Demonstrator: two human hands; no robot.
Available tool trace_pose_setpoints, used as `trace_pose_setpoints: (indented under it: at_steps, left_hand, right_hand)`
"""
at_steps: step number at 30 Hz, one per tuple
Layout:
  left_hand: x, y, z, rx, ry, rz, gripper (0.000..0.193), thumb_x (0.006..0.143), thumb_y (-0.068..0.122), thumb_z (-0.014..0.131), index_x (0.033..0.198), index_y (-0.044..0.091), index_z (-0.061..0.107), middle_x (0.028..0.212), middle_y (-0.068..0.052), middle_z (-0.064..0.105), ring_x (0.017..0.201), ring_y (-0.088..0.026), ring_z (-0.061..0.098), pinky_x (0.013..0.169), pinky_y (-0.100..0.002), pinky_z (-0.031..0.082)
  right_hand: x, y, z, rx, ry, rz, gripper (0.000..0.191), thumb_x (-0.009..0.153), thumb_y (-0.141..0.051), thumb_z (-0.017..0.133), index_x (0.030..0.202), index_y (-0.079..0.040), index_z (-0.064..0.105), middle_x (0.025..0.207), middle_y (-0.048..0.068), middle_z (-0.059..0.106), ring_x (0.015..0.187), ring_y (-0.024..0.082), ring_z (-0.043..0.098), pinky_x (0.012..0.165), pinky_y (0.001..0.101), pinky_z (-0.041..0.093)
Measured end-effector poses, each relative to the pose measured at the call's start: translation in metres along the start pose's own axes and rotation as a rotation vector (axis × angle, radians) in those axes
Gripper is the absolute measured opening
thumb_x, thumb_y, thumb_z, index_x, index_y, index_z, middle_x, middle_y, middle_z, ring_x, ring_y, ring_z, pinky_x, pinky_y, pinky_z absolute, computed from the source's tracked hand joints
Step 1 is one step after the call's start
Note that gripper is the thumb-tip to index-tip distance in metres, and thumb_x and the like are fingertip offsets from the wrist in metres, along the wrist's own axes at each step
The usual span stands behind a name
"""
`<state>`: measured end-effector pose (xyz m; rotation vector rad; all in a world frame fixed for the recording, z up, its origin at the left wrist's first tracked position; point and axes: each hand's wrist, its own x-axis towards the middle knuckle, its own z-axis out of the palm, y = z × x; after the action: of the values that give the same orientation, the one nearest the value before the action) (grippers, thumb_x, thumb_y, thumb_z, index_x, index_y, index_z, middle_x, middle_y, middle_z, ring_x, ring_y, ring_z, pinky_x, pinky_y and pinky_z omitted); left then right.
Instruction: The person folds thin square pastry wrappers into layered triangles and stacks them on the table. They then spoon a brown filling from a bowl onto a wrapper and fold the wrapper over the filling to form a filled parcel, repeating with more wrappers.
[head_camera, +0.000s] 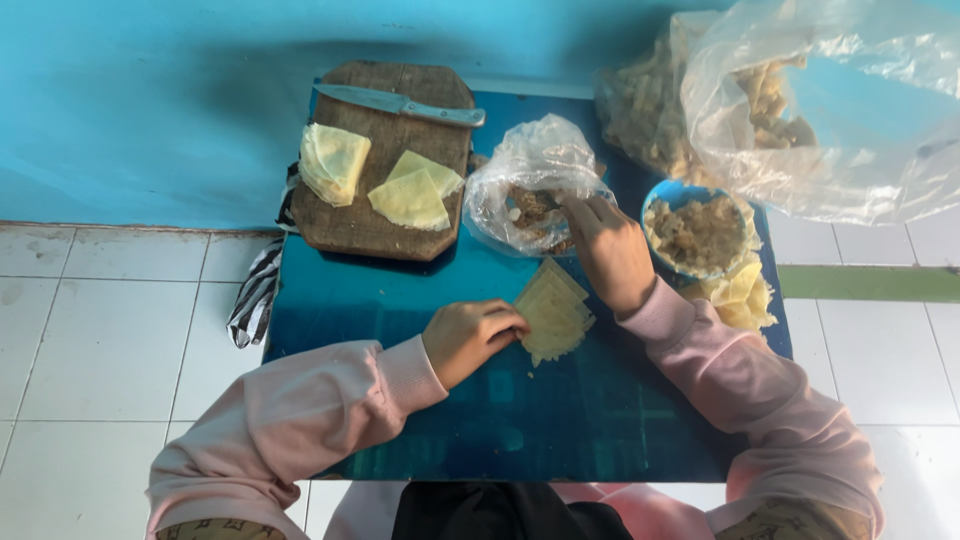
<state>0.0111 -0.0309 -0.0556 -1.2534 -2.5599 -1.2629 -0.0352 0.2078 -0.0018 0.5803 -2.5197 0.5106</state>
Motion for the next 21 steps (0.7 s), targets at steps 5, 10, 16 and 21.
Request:
trace_pose_setpoints:
  at_steps: [5,10,16,21]
  left_hand:
    - [-0.002,0.002,0.01,0.02,-0.002,-0.009,0.013,0.085,0.017,0.078,0.097,0.016,0.073,0.099,0.001,0.075,0.08,-0.02,0.074,0.068,-0.032,0.058]
    - [-0.009,0.012,0.016,0.074,0.031,0.036,0.014,0.086,0.018,0.078,0.099,0.017,0.074,0.099,0.001,0.075,0.08,-0.021,0.074,0.068,-0.033,0.058]
    - [-0.013,0.027,0.016,0.137,0.04,0.073,0.024,0.087,0.016,0.077,0.111,0.019,0.074,0.102,0.001,0.074,0.079,-0.022,0.073,0.067,-0.033,0.058]
    - [-0.013,0.029,0.015,0.156,0.061,0.079,0.021,0.085,0.018,0.079,0.105,0.02,0.074,0.101,0.002,0.074,0.078,-0.022,0.073,0.065,-0.034,0.057]
  right_hand:
    - [-0.019,0.006,0.0,0.016,-0.007,0.019,0.018,0.097,-0.005,0.067,0.115,0.0,0.067,0.094,0.015,0.067,0.085,0.035,0.068,0.071,0.0425,0.054]
    - [-0.03,0.005,0.0,0.075,-0.001,0.042,0.017,0.098,-0.006,0.068,0.114,-0.001,0.068,0.095,0.016,0.069,0.084,0.036,0.068,0.071,0.043,0.054]
    - [-0.039,0.0,-0.012,0.196,0.026,0.1,0.014,0.098,-0.007,0.069,0.11,0.0,0.071,0.095,0.018,0.071,0.083,0.036,0.07,0.071,0.0416,0.054]
    - [-0.056,0.004,-0.025,0.268,0.049,0.189,0.014,0.095,-0.009,0.073,0.106,-0.001,0.075,0.092,0.017,0.074,0.077,0.031,0.072,0.068,0.0371,0.055]
